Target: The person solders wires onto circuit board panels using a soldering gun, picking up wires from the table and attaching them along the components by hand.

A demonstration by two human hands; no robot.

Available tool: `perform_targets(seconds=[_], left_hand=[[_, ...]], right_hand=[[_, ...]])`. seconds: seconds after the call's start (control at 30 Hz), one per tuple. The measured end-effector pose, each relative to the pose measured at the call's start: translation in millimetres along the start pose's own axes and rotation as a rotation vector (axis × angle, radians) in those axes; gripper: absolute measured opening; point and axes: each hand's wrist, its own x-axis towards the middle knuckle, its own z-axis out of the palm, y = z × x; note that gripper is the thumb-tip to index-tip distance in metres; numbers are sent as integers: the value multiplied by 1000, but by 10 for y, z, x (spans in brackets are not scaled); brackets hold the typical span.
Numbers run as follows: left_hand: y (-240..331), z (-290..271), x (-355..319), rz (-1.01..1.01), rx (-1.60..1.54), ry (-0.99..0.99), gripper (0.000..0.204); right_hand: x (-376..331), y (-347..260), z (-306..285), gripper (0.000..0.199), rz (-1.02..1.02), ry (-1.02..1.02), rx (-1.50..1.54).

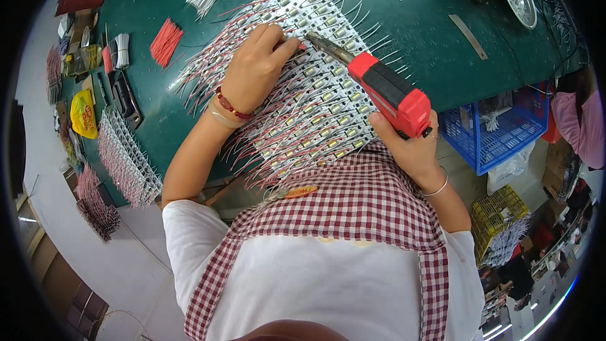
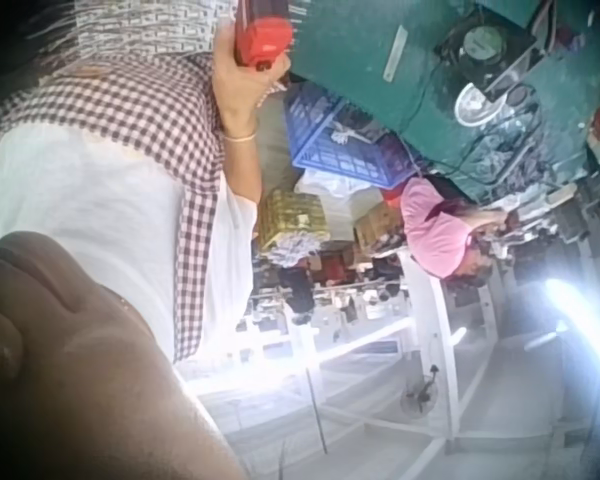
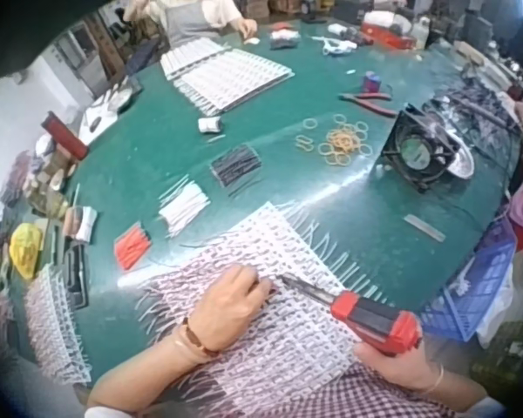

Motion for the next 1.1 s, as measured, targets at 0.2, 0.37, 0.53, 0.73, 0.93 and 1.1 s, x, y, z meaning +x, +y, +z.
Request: perform_targets(seconds=[0.2, 0.37, 0.53, 0.73, 0.93, 1.1], left_hand=[[-15, -9, 19, 4, -18, -16, 22], [-12, -9, 12, 15, -10, -18, 22], [-15, 3, -2, 21, -1, -9, 23], [-11, -9, -8, 11, 13, -28, 24], [-18, 4, -5, 5, 8, -24, 24], [-14, -3, -15, 6, 19, -24, 21]], right_hand=[[4, 6, -9, 22, -29, -23, -56], [-34, -17, -49, 23, -15, 15, 51], [-81, -7, -86, 21, 116, -19, 130], [-2, 10, -10, 22, 30, -33, 103], [21, -41, -26, 20, 145, -52, 87], [7, -98, -48, 21, 145, -8, 195]])
